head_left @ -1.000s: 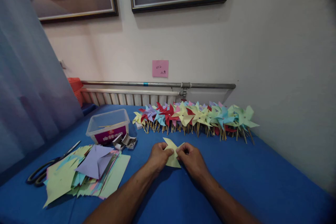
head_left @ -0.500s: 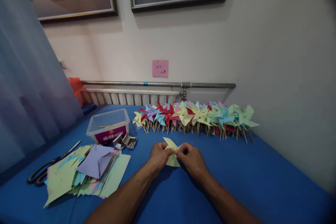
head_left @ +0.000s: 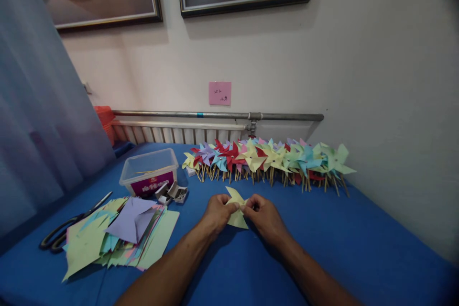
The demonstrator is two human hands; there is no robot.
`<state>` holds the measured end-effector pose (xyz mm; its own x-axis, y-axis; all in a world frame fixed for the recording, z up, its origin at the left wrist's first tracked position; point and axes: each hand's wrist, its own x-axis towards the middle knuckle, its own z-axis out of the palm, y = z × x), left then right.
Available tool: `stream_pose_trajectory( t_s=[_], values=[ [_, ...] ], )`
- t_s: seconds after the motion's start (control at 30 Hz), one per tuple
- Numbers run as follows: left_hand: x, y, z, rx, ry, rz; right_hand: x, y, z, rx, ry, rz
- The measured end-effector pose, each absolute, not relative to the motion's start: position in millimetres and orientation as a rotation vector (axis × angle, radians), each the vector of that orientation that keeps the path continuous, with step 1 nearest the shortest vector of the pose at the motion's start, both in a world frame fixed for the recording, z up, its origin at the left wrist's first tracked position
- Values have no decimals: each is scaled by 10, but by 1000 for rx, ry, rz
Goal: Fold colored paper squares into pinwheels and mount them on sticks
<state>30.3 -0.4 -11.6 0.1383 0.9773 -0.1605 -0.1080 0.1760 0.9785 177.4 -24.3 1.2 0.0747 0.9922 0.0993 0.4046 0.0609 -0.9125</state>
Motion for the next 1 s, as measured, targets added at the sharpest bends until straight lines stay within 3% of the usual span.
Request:
stream_pose_trajectory(
  t_s=[0.6, 1.0],
  values=[
    [301, -3, -86, 1033, 1125, 1050, 1802, -262, 7, -1401, -1529, 873],
    [298, -30, -64, 872, 935, 1155, 1705, -111, -300, -1087, -1026, 1208]
  ],
)
